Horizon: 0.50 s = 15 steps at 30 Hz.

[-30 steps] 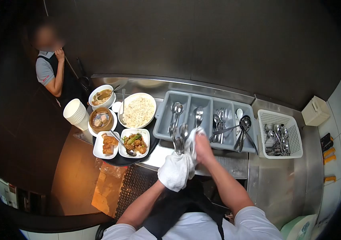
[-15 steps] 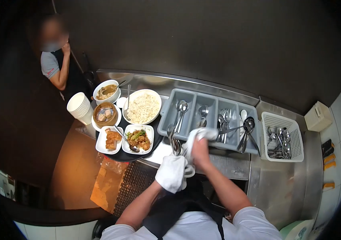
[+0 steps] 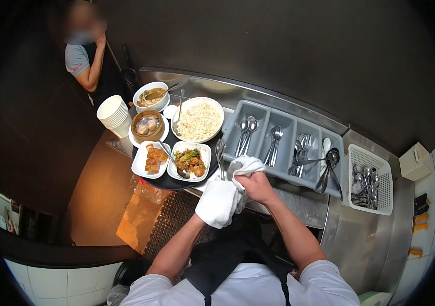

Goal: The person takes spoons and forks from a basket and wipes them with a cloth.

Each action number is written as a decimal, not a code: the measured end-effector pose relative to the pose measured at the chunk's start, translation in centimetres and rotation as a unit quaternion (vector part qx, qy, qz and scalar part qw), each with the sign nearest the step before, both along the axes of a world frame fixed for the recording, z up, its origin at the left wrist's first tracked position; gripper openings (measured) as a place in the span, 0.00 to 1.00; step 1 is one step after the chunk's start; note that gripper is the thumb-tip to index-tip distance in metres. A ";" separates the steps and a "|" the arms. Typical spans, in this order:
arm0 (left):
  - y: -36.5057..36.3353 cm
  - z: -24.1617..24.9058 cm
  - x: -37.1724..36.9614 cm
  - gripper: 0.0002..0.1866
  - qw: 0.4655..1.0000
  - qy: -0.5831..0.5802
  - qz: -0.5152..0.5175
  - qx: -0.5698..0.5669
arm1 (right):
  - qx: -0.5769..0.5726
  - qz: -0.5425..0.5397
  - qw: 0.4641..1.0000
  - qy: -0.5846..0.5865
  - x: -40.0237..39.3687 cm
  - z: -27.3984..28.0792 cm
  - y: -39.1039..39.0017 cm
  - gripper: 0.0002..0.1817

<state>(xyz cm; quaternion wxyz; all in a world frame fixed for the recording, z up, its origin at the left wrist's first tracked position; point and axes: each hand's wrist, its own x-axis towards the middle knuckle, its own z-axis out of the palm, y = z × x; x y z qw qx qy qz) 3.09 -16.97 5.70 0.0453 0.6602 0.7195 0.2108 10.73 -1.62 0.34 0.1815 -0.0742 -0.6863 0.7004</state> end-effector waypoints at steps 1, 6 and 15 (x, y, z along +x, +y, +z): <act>0.2 -1.1 0.3 0.04 0.999 -0.009 0.018 0.028 | 0.005 -0.005 1.000 0.013 -0.2 -0.2 0.1 0.12; 1.2 -2.4 2.6 0.01 0.928 -0.359 0.082 0.052 | 0.139 -0.223 0.965 -0.008 -0.9 0.8 1.7 0.05; 0.9 -5.5 3.1 0.04 0.976 -0.208 0.051 0.045 | 0.112 -0.343 0.933 -0.004 0.4 0.3 4.0 0.05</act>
